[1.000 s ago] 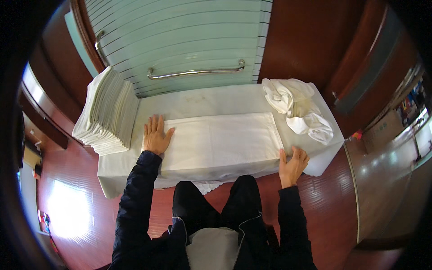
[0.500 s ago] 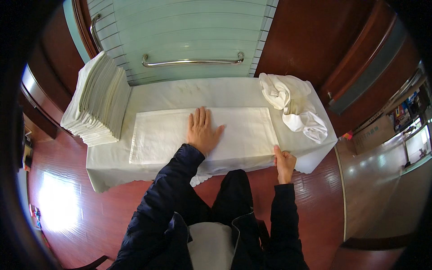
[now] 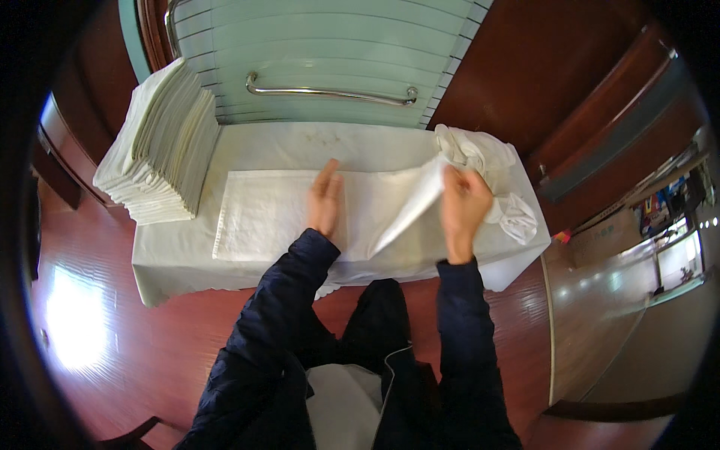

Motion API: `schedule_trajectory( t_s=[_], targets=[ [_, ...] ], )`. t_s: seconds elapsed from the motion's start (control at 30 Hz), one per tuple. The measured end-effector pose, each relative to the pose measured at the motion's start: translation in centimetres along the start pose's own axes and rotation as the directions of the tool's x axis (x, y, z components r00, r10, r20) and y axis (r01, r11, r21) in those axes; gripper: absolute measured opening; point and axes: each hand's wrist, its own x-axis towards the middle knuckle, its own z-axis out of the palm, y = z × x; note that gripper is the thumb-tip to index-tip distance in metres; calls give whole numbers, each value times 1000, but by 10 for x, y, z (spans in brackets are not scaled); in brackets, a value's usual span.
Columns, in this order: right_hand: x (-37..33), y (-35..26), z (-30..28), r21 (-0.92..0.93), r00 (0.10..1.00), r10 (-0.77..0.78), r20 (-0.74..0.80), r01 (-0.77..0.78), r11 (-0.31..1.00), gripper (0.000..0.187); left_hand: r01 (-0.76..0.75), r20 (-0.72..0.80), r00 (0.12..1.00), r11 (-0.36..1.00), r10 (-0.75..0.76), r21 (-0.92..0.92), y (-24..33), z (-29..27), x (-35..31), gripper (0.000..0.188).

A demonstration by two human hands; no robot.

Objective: The person folds multiple white linens on a table, smoothing and aligning each piece before stacking them. The person then wipes a wooden surface with a yellow cloth.

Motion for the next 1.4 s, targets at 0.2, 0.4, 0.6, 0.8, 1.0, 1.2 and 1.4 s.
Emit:
schedule_trajectory(
  t_s=[0.2,0.4,0.6,0.8,1.0,1.2,1.4],
  targets=[
    [-87,-102,90,193,694,-510,508,485,853,20,281,234,854,34,-465,-959,-38,-39,19,46],
    [-184,-58,68,278,713,-515,477,433,857,21,394,425,876,-167,-228,-904,-48,-64,10,47],
    [-209,-5,50,42,614,-401,680,513,857,51,499,524,839,-178,-146,-848,-29,-74,8,49],
    [-198,-6,59,-61,607,-296,737,496,866,65,568,578,805,-111,-133,-816,15,-119,-3,51],
    [-198,-1,65,-92,602,-288,745,520,850,59,578,453,802,314,-389,-753,36,-187,-25,49],
    [-187,-7,81,-125,585,-272,764,548,827,49,601,241,790,634,-563,-486,9,-215,-28,31],
    [-181,-2,104,-17,535,-274,799,476,879,42,637,429,759,426,-489,-642,-2,-226,-11,33]
  ],
)
